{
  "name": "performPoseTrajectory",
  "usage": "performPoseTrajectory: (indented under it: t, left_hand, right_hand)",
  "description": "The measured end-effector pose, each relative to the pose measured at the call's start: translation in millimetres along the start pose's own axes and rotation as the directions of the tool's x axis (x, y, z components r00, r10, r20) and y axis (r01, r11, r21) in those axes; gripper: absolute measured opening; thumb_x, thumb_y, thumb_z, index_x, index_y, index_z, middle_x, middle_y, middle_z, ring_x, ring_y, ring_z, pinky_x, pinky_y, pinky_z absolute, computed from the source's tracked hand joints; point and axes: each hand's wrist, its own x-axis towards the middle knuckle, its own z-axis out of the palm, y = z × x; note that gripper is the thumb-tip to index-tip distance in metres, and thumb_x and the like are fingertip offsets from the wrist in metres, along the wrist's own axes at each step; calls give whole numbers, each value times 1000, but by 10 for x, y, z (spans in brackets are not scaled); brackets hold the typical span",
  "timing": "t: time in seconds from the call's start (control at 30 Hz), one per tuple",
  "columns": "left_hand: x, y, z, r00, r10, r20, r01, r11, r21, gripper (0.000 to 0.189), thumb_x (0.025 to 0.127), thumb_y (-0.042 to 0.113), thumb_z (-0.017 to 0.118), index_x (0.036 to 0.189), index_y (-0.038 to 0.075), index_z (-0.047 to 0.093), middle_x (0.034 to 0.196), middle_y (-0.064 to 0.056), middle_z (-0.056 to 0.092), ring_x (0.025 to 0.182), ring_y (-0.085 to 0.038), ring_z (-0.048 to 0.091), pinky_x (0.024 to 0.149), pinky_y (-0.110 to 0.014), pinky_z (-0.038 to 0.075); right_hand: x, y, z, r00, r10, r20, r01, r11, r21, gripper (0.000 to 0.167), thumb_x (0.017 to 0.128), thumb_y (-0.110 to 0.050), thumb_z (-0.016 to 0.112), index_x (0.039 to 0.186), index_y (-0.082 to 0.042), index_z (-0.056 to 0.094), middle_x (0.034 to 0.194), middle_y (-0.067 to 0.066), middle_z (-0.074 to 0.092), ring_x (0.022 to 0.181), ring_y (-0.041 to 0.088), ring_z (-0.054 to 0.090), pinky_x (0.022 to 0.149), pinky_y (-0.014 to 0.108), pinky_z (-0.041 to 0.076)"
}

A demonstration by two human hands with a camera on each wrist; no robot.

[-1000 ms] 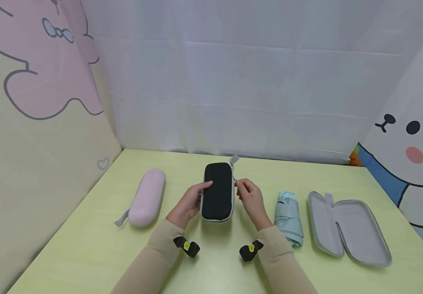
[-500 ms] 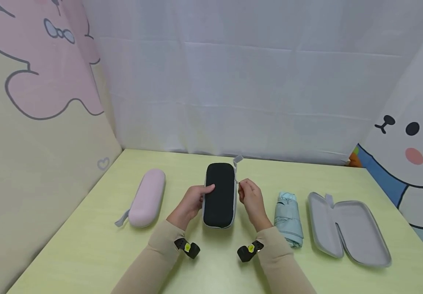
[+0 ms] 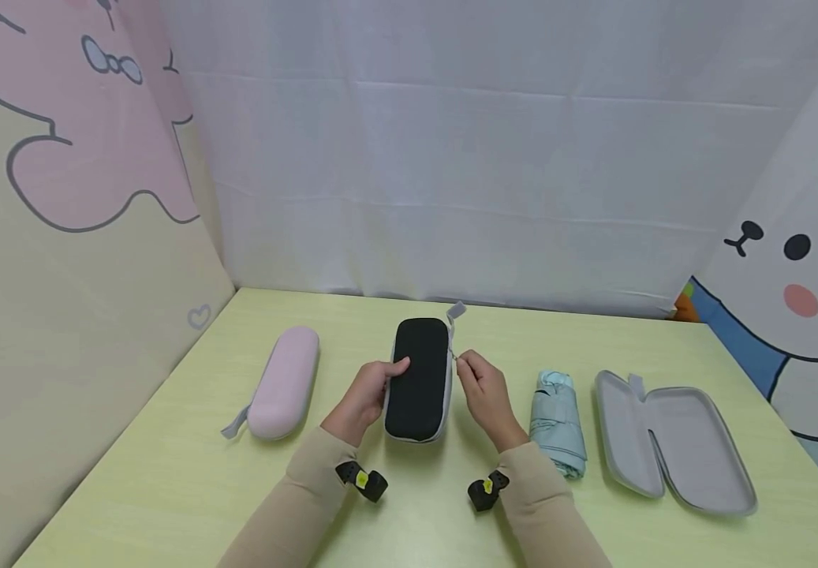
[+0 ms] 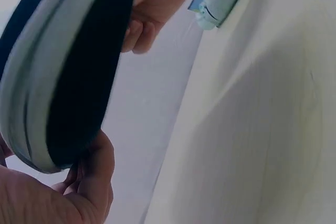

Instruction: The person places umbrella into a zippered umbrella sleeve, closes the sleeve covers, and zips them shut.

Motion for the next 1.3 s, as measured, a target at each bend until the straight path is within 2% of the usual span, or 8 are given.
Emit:
performPoseTrajectory:
  t: [0.1, 0.23, 0.27, 0.37, 0.47, 0.57, 1.1, 1.3]
  left_hand:
    - [11, -11, 3, 1000, 5, 19, -6, 999, 42, 31, 88, 19, 64, 102, -8, 64, 79, -5, 66, 70, -15, 63, 73, -30, 49]
    - [11, -14, 7, 999, 12, 40, -18, 990, 141, 32, 86, 20, 66, 108, -5, 65, 90, -9, 68, 83, -22, 65, 86, -39, 46]
    - [9, -14, 7, 999, 14, 41, -20, 987, 160, 33, 86, 20, 67, 109, -4, 65, 91, -9, 68, 84, -22, 65, 88, -40, 45]
    - [3, -17, 10, 999, 20, 42, -27, 984, 175, 34, 86, 21, 67, 110, -3, 65, 92, -9, 68, 85, -23, 65, 89, -40, 44]
    - [7, -28, 10, 999, 26, 23, -29, 990, 137, 33, 86, 20, 66, 108, -5, 65, 91, -10, 68, 84, -23, 65, 87, -39, 46]
    - [17, -43, 4, 1000, 28, 6, -29, 995, 96, 33, 87, 20, 65, 106, -6, 65, 89, -10, 68, 82, -23, 65, 84, -38, 47]
    - [41, -89, 36, 997, -1, -71, 6, 998, 59, 31, 87, 22, 66, 98, -7, 65, 77, -5, 63, 64, -13, 57, 67, -27, 47]
    - [39, -106, 15, 1000, -11, -8, 11, 1000, 2, 30, 86, 19, 66, 99, -8, 65, 73, -4, 64, 62, -13, 60, 65, -26, 48]
  right_hand:
    - [25, -45, -36, 983, 157, 95, -177, 951, 254, 25, 97, -10, 42, 75, -3, 51, 64, 0, 43, 57, 12, 39, 53, 25, 33]
    - [86, -127, -96, 873, 394, 287, -487, 712, 505, 27, 95, -10, 34, 70, -6, 44, 60, 2, 38, 51, 12, 32, 49, 24, 28]
    - [99, -147, -111, 848, 424, 318, -530, 686, 498, 27, 94, -10, 34, 69, -7, 44, 59, 1, 38, 50, 12, 31, 49, 24, 27]
    - [128, -170, -132, 834, 450, 320, -551, 716, 428, 28, 94, -10, 34, 68, -9, 44, 59, 0, 38, 49, 11, 30, 48, 23, 27]
    - [128, -166, -125, 869, 422, 257, -492, 789, 368, 26, 96, -9, 37, 72, -7, 46, 61, 1, 39, 50, 10, 31, 48, 22, 27]
    - [110, -158, -92, 901, 393, 183, -433, 825, 362, 21, 97, -8, 43, 76, -4, 48, 64, 2, 40, 52, 10, 32, 49, 22, 28]
    - [32, -107, 32, 944, 328, 33, -320, 888, 331, 19, 95, -7, 45, 81, 5, 48, 61, 0, 39, 53, 10, 34, 51, 21, 29]
    - [11, -100, 18, 952, 303, 35, -298, 899, 320, 19, 95, -7, 45, 81, 5, 48, 61, 1, 38, 51, 9, 33, 50, 21, 28]
